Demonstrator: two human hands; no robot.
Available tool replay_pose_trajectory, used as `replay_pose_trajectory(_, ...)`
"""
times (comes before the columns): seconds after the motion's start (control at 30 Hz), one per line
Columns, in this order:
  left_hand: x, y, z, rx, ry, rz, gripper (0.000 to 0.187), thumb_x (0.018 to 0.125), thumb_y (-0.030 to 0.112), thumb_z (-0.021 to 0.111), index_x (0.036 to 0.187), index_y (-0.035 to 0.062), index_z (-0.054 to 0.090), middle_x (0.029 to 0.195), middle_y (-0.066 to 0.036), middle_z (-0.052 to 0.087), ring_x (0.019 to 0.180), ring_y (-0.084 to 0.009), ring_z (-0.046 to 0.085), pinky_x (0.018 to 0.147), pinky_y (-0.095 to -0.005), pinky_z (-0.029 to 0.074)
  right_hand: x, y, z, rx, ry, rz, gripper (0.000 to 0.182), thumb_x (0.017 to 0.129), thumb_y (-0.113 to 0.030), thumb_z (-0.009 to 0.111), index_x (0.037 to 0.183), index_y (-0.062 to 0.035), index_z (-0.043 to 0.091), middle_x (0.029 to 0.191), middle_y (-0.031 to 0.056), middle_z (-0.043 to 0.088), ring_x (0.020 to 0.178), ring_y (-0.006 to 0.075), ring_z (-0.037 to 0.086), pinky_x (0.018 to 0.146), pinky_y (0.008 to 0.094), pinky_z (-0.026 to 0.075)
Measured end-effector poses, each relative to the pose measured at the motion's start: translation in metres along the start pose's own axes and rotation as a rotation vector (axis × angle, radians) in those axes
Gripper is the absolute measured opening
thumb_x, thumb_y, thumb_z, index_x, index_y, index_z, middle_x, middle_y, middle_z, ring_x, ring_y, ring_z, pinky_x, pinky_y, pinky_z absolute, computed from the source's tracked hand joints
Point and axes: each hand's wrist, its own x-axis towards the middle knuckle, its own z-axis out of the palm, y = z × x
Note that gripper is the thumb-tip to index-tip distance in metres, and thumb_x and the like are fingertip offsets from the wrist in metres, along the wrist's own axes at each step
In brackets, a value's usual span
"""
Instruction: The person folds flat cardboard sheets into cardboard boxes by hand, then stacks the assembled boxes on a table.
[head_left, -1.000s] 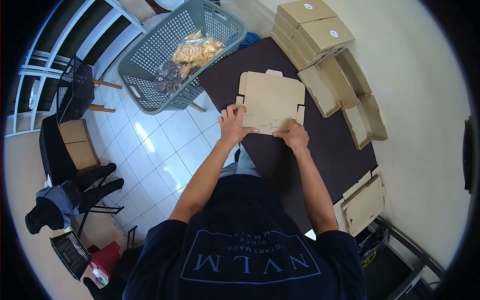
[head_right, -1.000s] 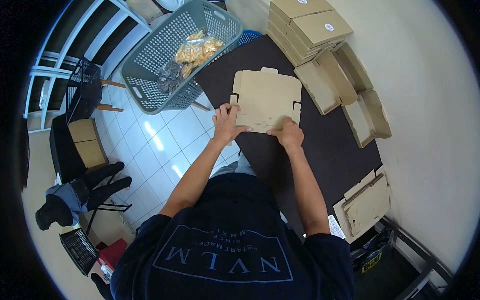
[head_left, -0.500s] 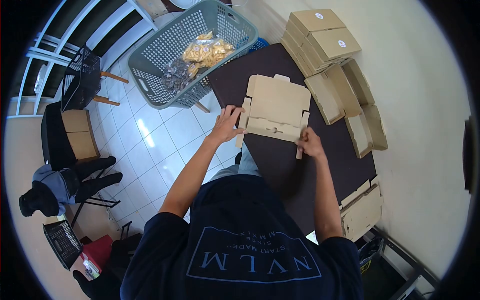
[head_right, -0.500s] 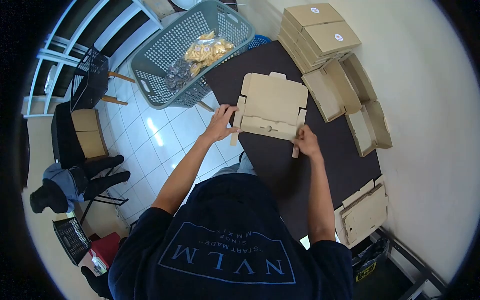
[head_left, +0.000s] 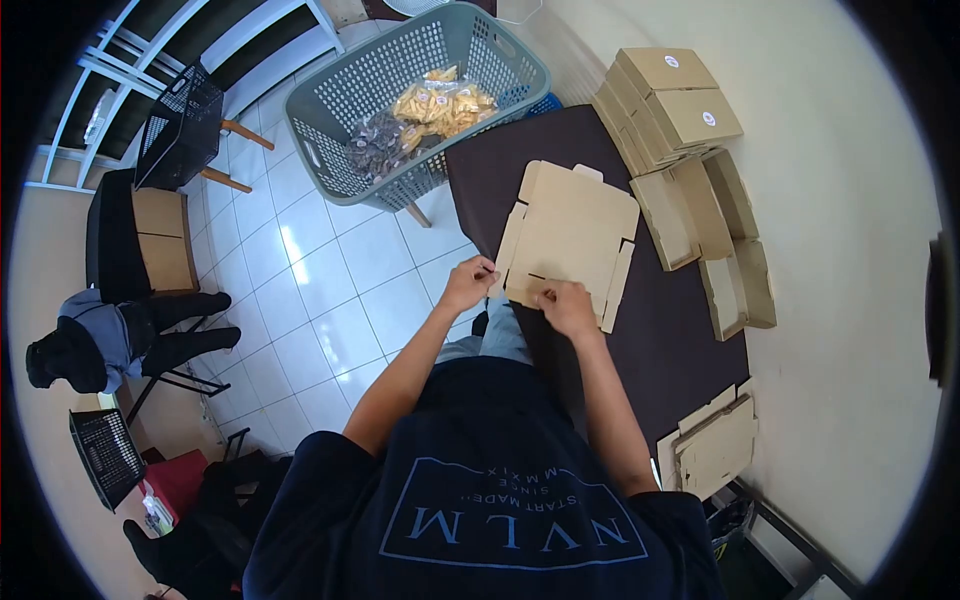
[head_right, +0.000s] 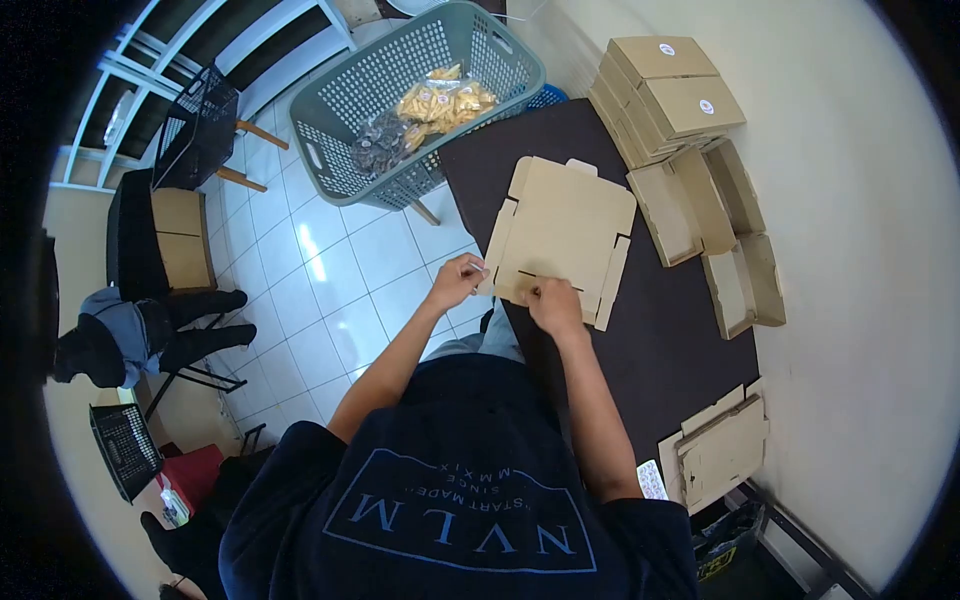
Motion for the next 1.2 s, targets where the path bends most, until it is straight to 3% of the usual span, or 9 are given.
replay_pose_trajectory(0.17,-0.01,0.011,0.01,-0.091,0.022,0.061,0.026,0.092,0.011,0.069,0.115,0.0009,0.063,0.079,-0.009,0.069,0.064,-0.0128,0.063,0.056,-0.0294,0.053,-0.014,0.01,0.028,0.118,0.112,-0.082,0.021,0.079,-0.014,0.074,0.093,-0.0001,0.065,0.095,0.0216,0.067,0.091,0.0403,0.066,0.082,0.0475,0.053)
replay_pose_trajectory(0.23,-0.016,0.024,0.019,0.126,0.13,0.22,0.04,0.091,0.01,0.067,0.129,0.0013,0.058,0.092,-0.014,0.067,0.079,-0.0213,0.064,0.069,-0.035,0.054,-0.007,0.012,0.021,0.085,0.129,-0.096,0.02,0.08,-0.014,0.074,0.091,0.0004,0.066,0.092,0.0209,0.068,0.089,0.0381,0.068,0.08,0.0457,0.054)
replay_pose_trajectory(0.3,-0.024,0.033,0.031,0.317,0.185,0.356,0.047,0.09,0.01,0.067,0.134,0.0015,0.055,0.101,-0.017,0.062,0.088,-0.0267,0.061,0.077,-0.038,0.052,0.006,0.017,0.004,0.283,-0.111,0.037,0.021,0.085,-0.018,0.073,0.086,0.0018,0.067,0.084,0.0193,0.071,0.078,0.0316,0.071,0.073,0.0409,0.055)
replay_pose_trajectory(0.4,-0.036,0.046,0.041,0.559,0.2,0.426,0.054,0.09,0.016,0.066,0.14,0.0027,0.051,0.118,-0.018,0.05,0.105,-0.036,0.05,0.091,-0.0456,0.044,0.036,0.024,0.008,0.458,0.029,0.232,0.027,0.089,-0.024,0.072,0.084,0.003,0.068,0.076,0.0175,0.071,0.067,0.0266,0.071,0.065,0.0371,0.055)
replay_pose_trajectory(0.43,-0.038,0.052,0.041,0.662,0.169,0.423,0.053,0.091,0.018,0.065,0.14,0.0034,0.052,0.117,-0.016,0.051,0.105,-0.0347,0.049,0.089,-0.046,0.044,0.045,0.023,0.01,0.501,0.091,0.203,0.029,0.092,-0.026,0.071,0.086,0.0026,0.067,0.065,0.0065,0.065,0.059,0.0139,0.067,0.051,0.0294,0.05)
replay_pose_trajectory(0.77,-0.003,0.055,0.026,0.738,0.199,0.456,0.042,0.095,0.026,0.06,0.135,0.0131,0.059,0.119,-0.013,0.051,0.11,-0.0303,0.046,0.089,-0.0451,0.038,0.094,0.019,0.025,0.261,0.129,0.367,0.033,0.084,-0.032,0.078,0.082,-0.0003,0.068,0.076,0.0174,0.071,0.068,0.0303,0.072,0.069,0.0397,0.057)
replay_pose_trajectory(1.0,0.037,0.064,0.029,0.985,0.247,0.457,0.044,0.096,0.025,0.057,0.139,0.0164,0.058,0.13,-0.014,0.05,0.12,-0.0323,0.042,0.093,-0.0468,0.035,0.091,-0.008,0.001,0.339,0.054,0.506,0.032,0.083,-0.032,0.078,0.077,-0.0035,0.066,0.067,0.013,0.071,0.063,0.0266,0.072,0.072,0.0386,0.057)
replay_pose_trajectory(1.07,0.028,0.06,0.028,0.996,0.248,0.482,0.044,0.096,0.025,0.058,0.139,0.0167,0.059,0.132,-0.015,0.05,0.121,-0.0331,0.042,0.093,-0.0468,0.035,0.092,0.005,0.014,0.254,0.117,0.402,0.031,0.086,-0.028,0.079,0.077,-0.0018,0.063,0.066,0.0108,0.07,0.053,0.0204,0.07,0.055,0.0331,0.056)
replay_pose_trajectory(1.2,0.006,0.054,0.024,1.029,0.248,0.551,0.043,0.094,0.024,0.06,0.137,0.0167,0.061,0.135,-0.016,0.049,0.123,-0.0347,0.043,0.091,-0.0468,0.037,0.092,-0.002,0.006,0.311,0.074,0.439,0.031,0.086,-0.027,0.078,0.078,-0.0018,0.063,0.066,0.0111,0.07,0.053,0.0202,0.07,0.053,0.0328,0.056)
